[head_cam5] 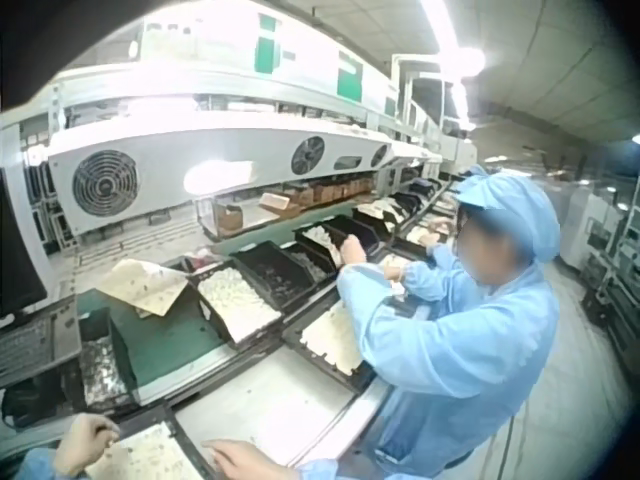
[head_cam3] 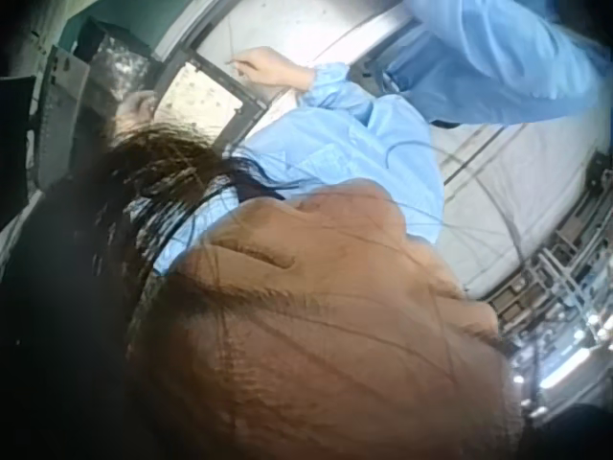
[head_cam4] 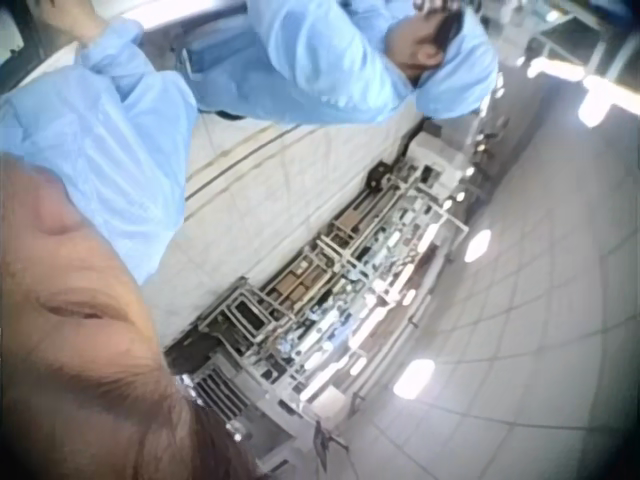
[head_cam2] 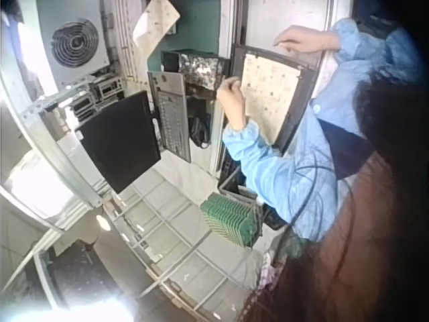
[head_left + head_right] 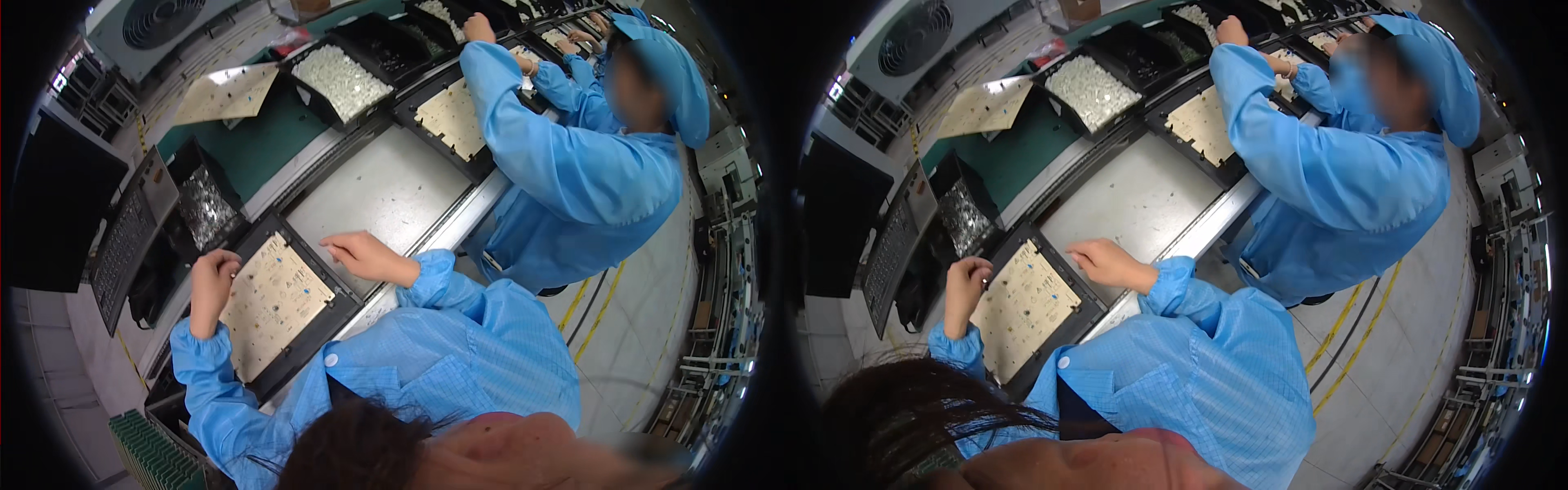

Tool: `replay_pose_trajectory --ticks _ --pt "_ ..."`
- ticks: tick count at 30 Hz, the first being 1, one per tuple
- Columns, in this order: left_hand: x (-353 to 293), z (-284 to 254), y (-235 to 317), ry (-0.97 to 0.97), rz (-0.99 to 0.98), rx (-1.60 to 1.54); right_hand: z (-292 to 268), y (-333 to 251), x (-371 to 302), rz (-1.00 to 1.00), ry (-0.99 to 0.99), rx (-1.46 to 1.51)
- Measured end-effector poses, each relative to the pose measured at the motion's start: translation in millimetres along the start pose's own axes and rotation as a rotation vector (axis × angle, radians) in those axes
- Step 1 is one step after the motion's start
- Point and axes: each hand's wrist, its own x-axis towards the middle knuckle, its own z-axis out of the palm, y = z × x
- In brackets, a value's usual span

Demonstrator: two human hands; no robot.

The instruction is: The recorder is placing small components onto circuit board panels at a manual assembly station.

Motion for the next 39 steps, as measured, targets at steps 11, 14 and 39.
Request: replay_pose_trajectory --ticks 11,14,39 --pt "-38.1 57.8 -9.7 -0.224 -0.056 -0.1 1.6 -29.1 64.6 -0.077 -0.379 -0.086" --pt "-37.0 63.4 -8.6 -0.256 -0.185 -0.104 17.9 -27.9 79.2 -0.036 -0.445 -0.065" --pt "-18.2 52.6 -39.3 -0.187 -0.232 -0.252 72.4 -1.3 59.6 -0.611 -0.365 -0.505"
